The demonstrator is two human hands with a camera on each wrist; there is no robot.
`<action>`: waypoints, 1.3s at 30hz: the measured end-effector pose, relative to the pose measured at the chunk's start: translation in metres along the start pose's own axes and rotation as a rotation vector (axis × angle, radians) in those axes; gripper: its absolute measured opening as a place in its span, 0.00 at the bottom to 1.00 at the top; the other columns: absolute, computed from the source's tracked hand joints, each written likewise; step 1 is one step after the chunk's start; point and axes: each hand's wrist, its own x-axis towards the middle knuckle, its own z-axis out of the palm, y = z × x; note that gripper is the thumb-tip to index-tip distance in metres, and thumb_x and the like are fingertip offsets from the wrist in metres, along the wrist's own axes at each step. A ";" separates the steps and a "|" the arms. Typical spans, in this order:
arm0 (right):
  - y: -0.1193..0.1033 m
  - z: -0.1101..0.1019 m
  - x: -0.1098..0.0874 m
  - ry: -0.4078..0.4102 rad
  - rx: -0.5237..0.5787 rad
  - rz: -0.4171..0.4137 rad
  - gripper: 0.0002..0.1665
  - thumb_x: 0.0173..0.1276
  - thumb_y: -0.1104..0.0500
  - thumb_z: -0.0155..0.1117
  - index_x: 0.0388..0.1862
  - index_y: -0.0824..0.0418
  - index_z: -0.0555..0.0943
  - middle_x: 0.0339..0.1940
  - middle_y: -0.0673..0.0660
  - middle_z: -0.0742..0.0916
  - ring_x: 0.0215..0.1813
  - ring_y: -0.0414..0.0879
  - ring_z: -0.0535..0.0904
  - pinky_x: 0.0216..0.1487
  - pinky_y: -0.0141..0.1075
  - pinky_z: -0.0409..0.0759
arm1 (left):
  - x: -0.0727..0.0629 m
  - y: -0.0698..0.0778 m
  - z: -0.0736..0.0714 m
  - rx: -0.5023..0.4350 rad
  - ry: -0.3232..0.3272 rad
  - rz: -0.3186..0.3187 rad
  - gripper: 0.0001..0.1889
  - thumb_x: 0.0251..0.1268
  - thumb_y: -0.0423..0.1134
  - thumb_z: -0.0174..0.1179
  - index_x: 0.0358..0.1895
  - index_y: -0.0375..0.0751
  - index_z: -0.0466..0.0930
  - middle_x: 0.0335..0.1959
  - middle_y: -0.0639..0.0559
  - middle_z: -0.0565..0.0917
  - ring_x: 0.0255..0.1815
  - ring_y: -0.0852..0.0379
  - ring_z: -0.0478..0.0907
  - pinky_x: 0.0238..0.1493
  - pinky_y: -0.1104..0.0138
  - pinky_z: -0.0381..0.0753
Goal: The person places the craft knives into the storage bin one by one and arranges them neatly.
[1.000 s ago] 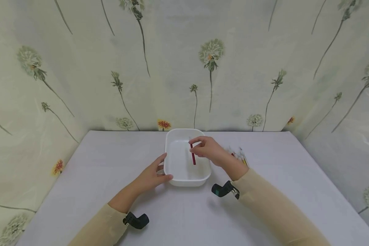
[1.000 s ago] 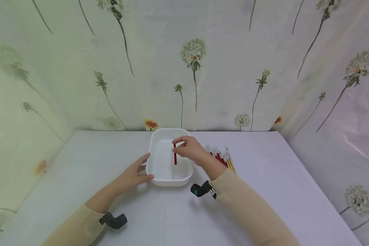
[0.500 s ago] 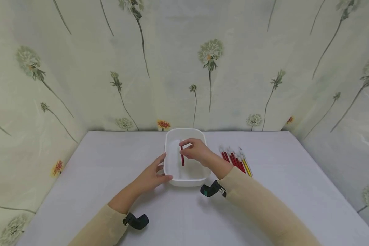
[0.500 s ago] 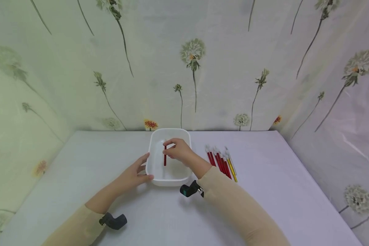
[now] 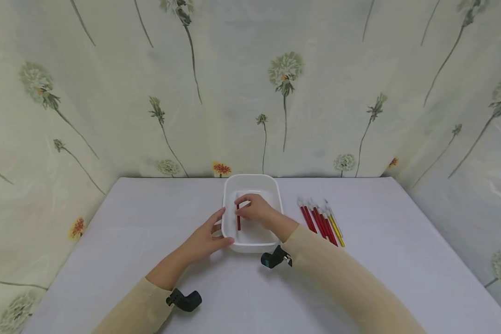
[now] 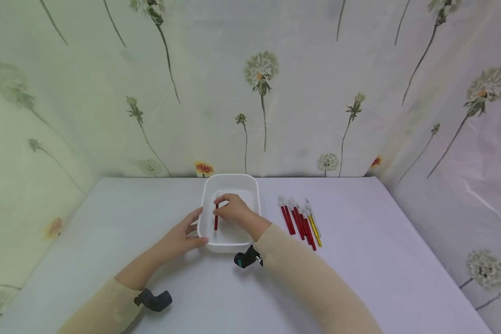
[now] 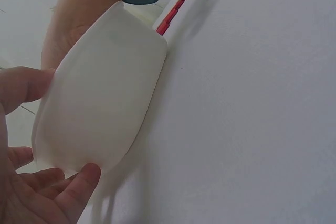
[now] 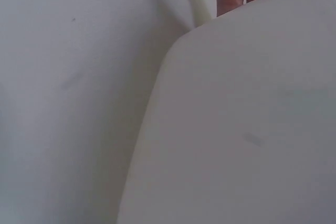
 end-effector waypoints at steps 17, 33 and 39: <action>0.003 0.011 0.004 -0.019 -0.037 0.024 0.19 0.69 0.58 0.68 0.58 0.55 0.82 0.39 0.56 0.84 0.38 0.47 0.79 0.41 0.35 0.81 | -0.001 0.000 -0.001 -0.005 -0.007 0.015 0.47 0.66 0.42 0.68 0.81 0.46 0.47 0.81 0.45 0.54 0.74 0.41 0.65 0.64 0.52 0.76; 0.003 0.011 0.001 -0.024 -0.072 -0.007 0.17 0.69 0.60 0.67 0.56 0.57 0.83 0.38 0.55 0.85 0.37 0.46 0.79 0.39 0.34 0.81 | 0.000 -0.003 0.002 -0.004 0.001 0.011 0.48 0.65 0.43 0.69 0.81 0.48 0.47 0.81 0.45 0.54 0.74 0.40 0.64 0.63 0.52 0.76; 0.005 0.012 0.002 -0.007 -0.062 0.004 0.16 0.69 0.60 0.67 0.56 0.56 0.83 0.40 0.55 0.85 0.39 0.47 0.80 0.43 0.37 0.83 | -0.001 -0.001 0.002 0.016 0.007 -0.005 0.47 0.65 0.44 0.69 0.81 0.49 0.48 0.80 0.45 0.55 0.74 0.40 0.65 0.62 0.51 0.77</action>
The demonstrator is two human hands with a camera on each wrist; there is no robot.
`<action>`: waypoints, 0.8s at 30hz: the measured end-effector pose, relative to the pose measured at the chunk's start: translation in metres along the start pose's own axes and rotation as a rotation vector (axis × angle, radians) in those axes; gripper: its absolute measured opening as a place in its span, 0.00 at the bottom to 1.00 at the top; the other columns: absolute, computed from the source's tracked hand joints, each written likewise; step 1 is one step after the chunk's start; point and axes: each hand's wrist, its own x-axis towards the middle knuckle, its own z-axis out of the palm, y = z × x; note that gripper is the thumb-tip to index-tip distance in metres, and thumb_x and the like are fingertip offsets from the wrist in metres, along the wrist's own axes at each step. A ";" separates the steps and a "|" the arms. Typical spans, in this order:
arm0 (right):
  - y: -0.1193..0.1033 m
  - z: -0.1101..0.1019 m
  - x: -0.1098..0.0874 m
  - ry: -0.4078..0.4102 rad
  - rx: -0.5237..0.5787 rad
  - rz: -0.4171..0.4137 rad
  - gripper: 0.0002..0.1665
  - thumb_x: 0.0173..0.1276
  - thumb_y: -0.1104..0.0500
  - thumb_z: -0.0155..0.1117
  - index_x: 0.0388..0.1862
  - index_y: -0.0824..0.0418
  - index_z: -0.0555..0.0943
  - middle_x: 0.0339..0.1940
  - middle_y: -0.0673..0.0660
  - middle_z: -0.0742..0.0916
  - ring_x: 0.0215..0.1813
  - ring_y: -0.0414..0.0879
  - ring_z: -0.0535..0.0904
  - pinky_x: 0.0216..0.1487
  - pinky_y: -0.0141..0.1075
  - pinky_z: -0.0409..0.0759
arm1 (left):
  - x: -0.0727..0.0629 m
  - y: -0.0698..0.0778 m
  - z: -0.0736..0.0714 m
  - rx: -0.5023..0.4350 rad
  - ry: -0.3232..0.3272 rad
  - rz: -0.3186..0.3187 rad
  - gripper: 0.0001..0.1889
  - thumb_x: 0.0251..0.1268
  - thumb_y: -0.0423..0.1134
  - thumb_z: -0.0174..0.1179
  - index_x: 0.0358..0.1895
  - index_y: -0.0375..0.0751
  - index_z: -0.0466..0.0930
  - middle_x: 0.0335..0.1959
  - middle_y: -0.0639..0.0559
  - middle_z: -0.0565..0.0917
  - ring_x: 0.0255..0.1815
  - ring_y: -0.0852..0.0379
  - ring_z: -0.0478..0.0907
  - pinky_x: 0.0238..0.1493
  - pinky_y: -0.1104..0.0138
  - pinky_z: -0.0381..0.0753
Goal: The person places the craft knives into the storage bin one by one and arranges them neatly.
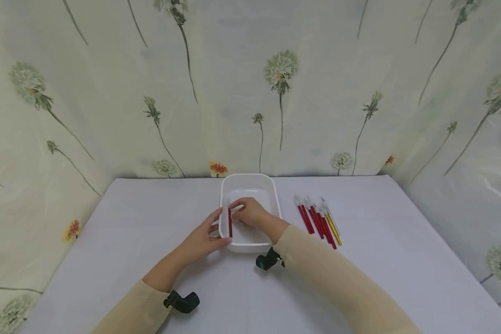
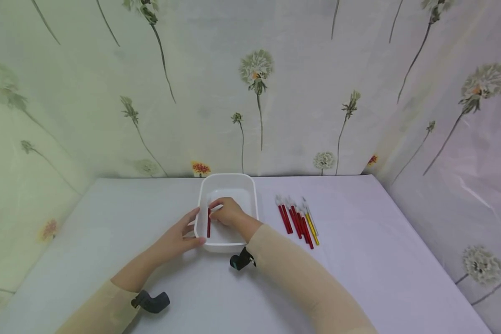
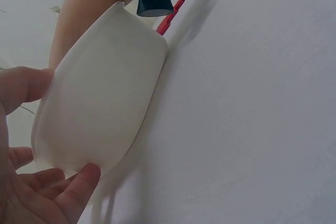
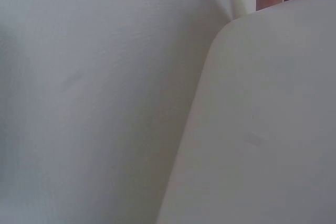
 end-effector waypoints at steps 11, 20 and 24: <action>-0.002 -0.008 -0.004 0.028 0.016 -0.014 0.14 0.70 0.57 0.67 0.53 0.56 0.84 0.48 0.56 0.86 0.41 0.48 0.82 0.43 0.36 0.85 | -0.001 0.003 0.000 -0.009 0.006 0.003 0.47 0.65 0.42 0.69 0.81 0.46 0.48 0.80 0.43 0.56 0.74 0.39 0.65 0.63 0.51 0.77; -0.013 -0.034 -0.022 -0.031 -0.049 -0.116 0.15 0.69 0.57 0.68 0.52 0.60 0.84 0.45 0.55 0.85 0.43 0.50 0.81 0.46 0.38 0.86 | -0.001 0.002 0.000 -0.017 0.004 -0.005 0.47 0.65 0.43 0.69 0.81 0.48 0.48 0.80 0.43 0.56 0.73 0.39 0.65 0.62 0.51 0.78; -0.017 -0.049 -0.035 -0.048 -0.079 -0.140 0.17 0.70 0.55 0.68 0.55 0.59 0.83 0.46 0.55 0.85 0.47 0.54 0.83 0.49 0.43 0.85 | -0.002 0.004 0.000 -0.005 0.005 -0.015 0.47 0.65 0.44 0.69 0.81 0.50 0.48 0.80 0.44 0.56 0.74 0.39 0.65 0.62 0.51 0.77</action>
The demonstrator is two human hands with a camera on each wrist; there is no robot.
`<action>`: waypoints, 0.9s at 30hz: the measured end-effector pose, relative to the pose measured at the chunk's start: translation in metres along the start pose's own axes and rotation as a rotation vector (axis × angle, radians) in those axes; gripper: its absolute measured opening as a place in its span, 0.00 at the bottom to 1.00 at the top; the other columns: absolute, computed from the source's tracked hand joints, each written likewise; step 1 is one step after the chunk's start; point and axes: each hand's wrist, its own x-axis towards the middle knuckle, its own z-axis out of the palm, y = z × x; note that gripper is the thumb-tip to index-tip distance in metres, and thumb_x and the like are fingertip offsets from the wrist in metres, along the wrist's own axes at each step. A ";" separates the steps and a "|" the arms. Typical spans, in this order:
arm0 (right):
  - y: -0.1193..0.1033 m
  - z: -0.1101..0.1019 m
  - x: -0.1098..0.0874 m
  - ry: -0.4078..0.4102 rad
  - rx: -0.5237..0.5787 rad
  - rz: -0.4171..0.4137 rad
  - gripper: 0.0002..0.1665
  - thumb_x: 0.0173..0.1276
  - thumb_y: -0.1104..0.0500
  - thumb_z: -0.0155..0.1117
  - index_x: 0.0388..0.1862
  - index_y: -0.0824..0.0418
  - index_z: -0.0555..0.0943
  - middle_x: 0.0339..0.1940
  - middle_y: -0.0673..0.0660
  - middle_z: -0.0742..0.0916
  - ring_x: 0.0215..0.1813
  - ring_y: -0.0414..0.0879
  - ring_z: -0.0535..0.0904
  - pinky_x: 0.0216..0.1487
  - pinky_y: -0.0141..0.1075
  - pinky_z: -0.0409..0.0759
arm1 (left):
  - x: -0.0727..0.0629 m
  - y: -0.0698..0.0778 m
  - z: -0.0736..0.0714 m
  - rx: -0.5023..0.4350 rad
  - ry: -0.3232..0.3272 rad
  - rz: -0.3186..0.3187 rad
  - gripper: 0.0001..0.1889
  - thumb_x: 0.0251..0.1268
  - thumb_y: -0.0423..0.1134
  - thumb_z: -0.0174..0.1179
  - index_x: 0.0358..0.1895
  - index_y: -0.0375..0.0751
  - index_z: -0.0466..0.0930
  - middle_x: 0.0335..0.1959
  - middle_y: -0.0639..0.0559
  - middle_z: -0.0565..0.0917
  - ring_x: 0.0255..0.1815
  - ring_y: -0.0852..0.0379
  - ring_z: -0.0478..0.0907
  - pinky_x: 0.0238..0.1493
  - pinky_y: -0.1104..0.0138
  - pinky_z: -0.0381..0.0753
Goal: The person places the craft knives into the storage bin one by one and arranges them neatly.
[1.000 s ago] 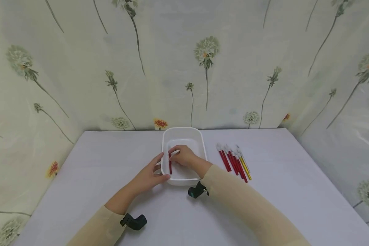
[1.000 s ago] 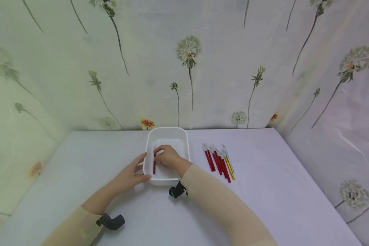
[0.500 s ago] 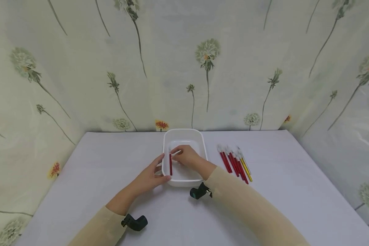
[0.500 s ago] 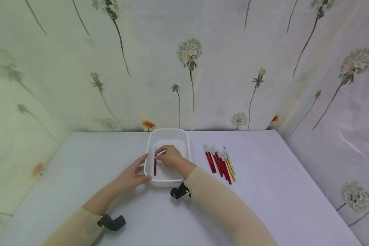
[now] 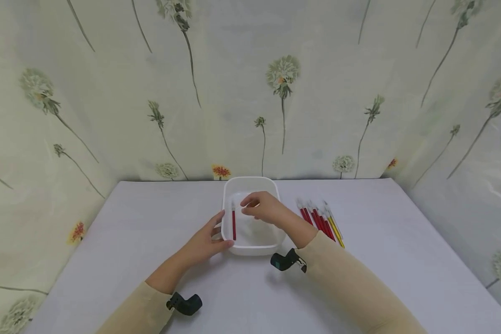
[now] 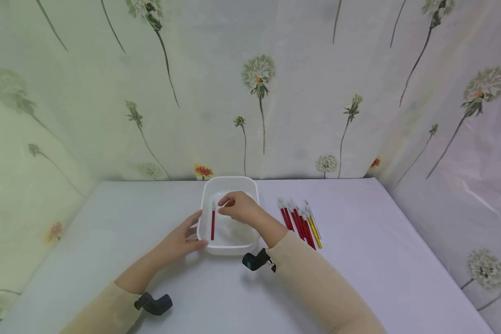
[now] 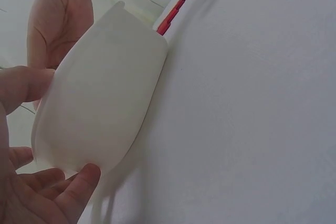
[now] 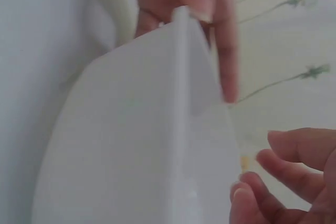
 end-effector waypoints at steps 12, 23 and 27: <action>0.004 -0.045 -0.034 0.018 -0.028 -0.056 0.20 0.72 0.53 0.65 0.58 0.60 0.82 0.51 0.56 0.84 0.51 0.51 0.83 0.53 0.44 0.83 | 0.001 -0.002 0.001 0.015 0.014 -0.014 0.49 0.61 0.49 0.71 0.81 0.54 0.49 0.80 0.47 0.57 0.72 0.40 0.67 0.62 0.50 0.77; 0.023 -0.078 -0.067 0.060 -0.044 -0.018 0.21 0.73 0.51 0.62 0.60 0.59 0.80 0.55 0.58 0.83 0.55 0.54 0.80 0.55 0.47 0.83 | 0.001 -0.002 0.001 0.008 0.014 0.004 0.49 0.63 0.46 0.70 0.81 0.51 0.49 0.80 0.45 0.57 0.72 0.40 0.67 0.62 0.51 0.77; 0.034 -0.087 -0.075 0.077 -0.066 -0.005 0.22 0.73 0.50 0.62 0.60 0.58 0.80 0.56 0.59 0.83 0.56 0.55 0.79 0.55 0.48 0.83 | 0.000 -0.001 0.001 0.003 0.012 0.014 0.48 0.63 0.45 0.70 0.81 0.48 0.49 0.79 0.44 0.57 0.73 0.39 0.66 0.62 0.50 0.77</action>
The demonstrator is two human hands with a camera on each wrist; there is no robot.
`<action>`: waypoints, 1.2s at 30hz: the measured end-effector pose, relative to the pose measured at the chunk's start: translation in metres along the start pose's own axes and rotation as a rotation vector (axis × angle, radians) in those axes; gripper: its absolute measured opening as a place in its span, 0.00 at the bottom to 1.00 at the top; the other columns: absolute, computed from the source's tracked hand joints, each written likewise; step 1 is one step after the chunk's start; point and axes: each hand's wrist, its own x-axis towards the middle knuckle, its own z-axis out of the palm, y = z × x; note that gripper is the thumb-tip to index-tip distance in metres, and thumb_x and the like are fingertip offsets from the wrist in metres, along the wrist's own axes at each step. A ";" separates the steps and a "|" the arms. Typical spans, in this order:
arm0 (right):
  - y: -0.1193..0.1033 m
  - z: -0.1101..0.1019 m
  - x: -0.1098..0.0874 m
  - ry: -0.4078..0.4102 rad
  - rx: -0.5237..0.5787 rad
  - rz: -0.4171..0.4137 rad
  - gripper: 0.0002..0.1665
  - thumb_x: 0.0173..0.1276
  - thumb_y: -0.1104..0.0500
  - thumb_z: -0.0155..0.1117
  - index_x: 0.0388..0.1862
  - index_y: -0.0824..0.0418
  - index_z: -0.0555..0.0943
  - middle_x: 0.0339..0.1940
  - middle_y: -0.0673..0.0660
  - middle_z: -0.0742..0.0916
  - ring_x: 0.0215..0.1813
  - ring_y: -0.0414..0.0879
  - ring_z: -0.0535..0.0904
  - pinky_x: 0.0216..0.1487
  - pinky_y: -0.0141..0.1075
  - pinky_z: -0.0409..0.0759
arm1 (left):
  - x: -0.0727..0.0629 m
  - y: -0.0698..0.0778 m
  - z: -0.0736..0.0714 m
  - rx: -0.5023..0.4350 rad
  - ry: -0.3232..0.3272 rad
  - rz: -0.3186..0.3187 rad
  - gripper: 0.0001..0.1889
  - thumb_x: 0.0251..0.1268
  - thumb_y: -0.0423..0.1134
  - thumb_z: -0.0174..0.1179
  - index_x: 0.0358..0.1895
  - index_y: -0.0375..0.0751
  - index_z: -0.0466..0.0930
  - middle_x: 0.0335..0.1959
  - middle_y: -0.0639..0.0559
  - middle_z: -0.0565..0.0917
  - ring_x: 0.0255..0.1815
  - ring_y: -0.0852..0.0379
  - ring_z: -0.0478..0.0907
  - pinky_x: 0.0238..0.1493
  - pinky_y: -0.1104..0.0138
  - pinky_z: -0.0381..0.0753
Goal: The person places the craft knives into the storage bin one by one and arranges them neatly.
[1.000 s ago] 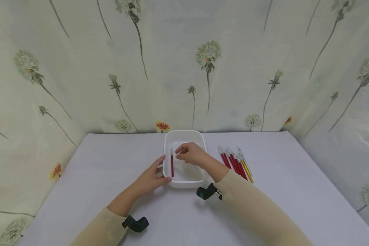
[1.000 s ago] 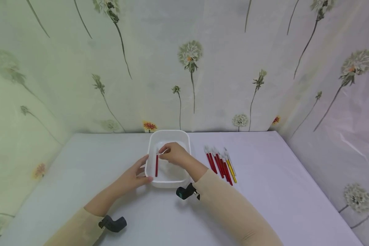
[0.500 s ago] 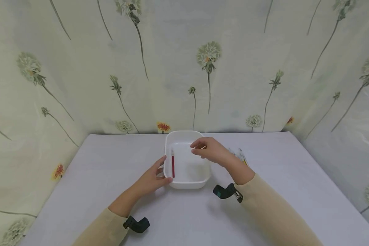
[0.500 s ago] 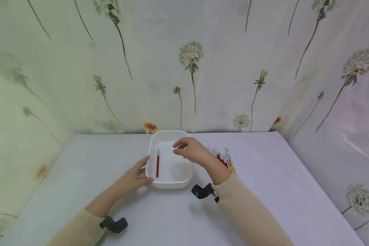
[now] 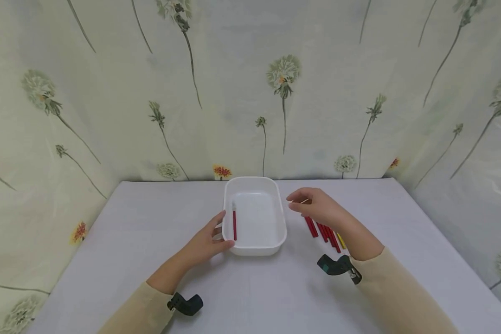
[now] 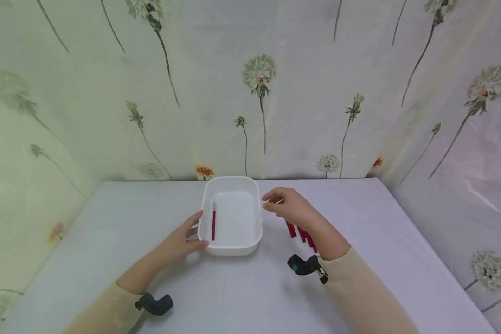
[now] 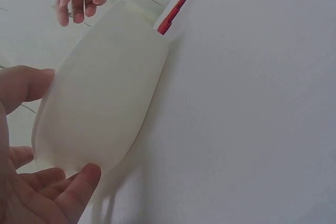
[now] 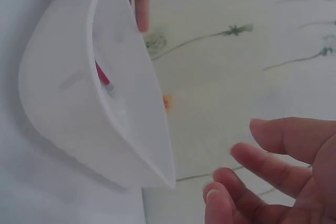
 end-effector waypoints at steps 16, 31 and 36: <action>0.048 -0.026 -0.022 0.004 0.020 -0.044 0.22 0.74 0.52 0.62 0.61 0.63 0.78 0.56 0.62 0.82 0.57 0.58 0.79 0.55 0.48 0.83 | 0.000 -0.002 0.000 0.004 -0.006 -0.002 0.49 0.63 0.46 0.70 0.81 0.51 0.48 0.80 0.47 0.57 0.73 0.42 0.67 0.61 0.51 0.78; 0.092 -0.033 -0.029 0.021 0.003 0.015 0.25 0.74 0.52 0.62 0.62 0.67 0.77 0.56 0.64 0.82 0.55 0.59 0.79 0.50 0.42 0.82 | 0.002 -0.006 0.000 0.024 0.008 -0.007 0.49 0.61 0.49 0.71 0.81 0.53 0.49 0.80 0.47 0.57 0.73 0.41 0.67 0.61 0.51 0.78; 0.106 -0.029 -0.027 0.045 -0.026 0.055 0.23 0.75 0.53 0.62 0.61 0.67 0.78 0.55 0.64 0.82 0.53 0.56 0.79 0.49 0.43 0.84 | 0.003 -0.007 0.000 0.021 0.004 -0.006 0.49 0.61 0.49 0.71 0.81 0.52 0.49 0.79 0.47 0.58 0.72 0.42 0.67 0.61 0.51 0.78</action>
